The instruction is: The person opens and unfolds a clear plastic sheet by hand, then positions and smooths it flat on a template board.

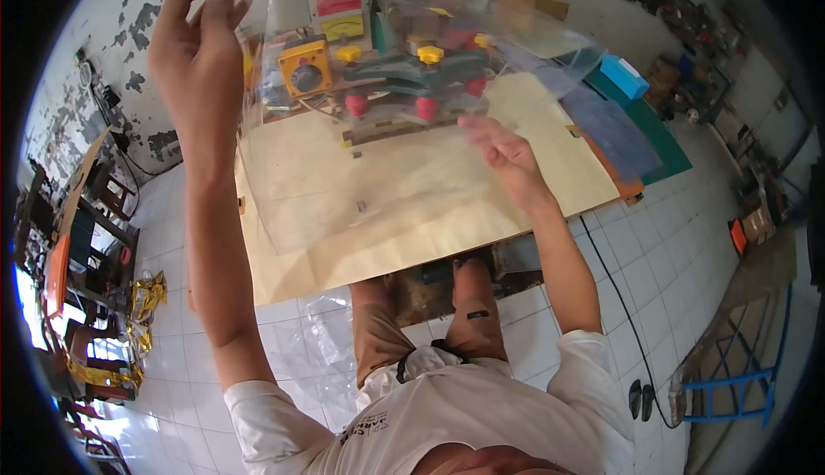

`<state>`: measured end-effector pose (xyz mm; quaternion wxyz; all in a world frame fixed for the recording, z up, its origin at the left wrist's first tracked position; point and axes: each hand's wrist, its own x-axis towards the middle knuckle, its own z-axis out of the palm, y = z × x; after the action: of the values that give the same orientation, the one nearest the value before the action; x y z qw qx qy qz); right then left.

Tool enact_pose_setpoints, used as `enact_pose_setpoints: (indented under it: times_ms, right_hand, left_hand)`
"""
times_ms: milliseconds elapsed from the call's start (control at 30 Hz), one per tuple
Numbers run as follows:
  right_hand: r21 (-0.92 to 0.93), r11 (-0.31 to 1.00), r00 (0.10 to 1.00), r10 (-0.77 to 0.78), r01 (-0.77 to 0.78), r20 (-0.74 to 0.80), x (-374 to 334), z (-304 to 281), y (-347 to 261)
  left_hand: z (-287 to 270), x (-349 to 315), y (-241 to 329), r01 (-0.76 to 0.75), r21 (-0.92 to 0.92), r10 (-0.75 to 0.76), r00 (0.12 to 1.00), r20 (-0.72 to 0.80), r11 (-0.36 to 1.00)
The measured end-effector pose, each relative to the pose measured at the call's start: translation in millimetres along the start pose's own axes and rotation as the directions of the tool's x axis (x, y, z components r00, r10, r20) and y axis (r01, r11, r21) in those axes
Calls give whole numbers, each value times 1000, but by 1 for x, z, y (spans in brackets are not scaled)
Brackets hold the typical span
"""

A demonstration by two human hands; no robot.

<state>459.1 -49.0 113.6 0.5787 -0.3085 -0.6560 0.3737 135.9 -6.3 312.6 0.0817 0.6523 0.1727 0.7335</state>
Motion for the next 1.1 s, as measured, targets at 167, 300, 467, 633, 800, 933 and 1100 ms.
enact_pose_setpoints:
  times_ms: [167,300,467,633,800,933,1100]
  right_hand:
    - [-56,986,985,-159,156,-66,35,-2,-45]
    - [-382,902,979,-183,203,87,75,-36,-128]
    - [-634,727,939,-42,262,340,120,-46,-170]
    - [-757,566,914,17,325,405,116,-35,-153]
    - [-812,376,868,37,446,495,80,-26,-144]
    - [-838,424,880,165,345,445,62,-33,-165]
    - [-875,373,619,777,-309,113,70,-44,-192]
  left_hand:
    - [-40,-40,-27,86,-23,-88,978,-190,996]
    - [-62,-114,-61,321,-70,-329,932,-156,944]
    - [-38,-146,-50,422,-76,-425,904,-31,903]
    - [13,-116,-15,247,-29,-233,942,240,969]
    - [28,-86,-5,-295,298,107,850,516,908]
    - [39,-70,-11,-559,294,173,635,753,775]
    - [44,-50,-14,-459,172,111,527,843,872]
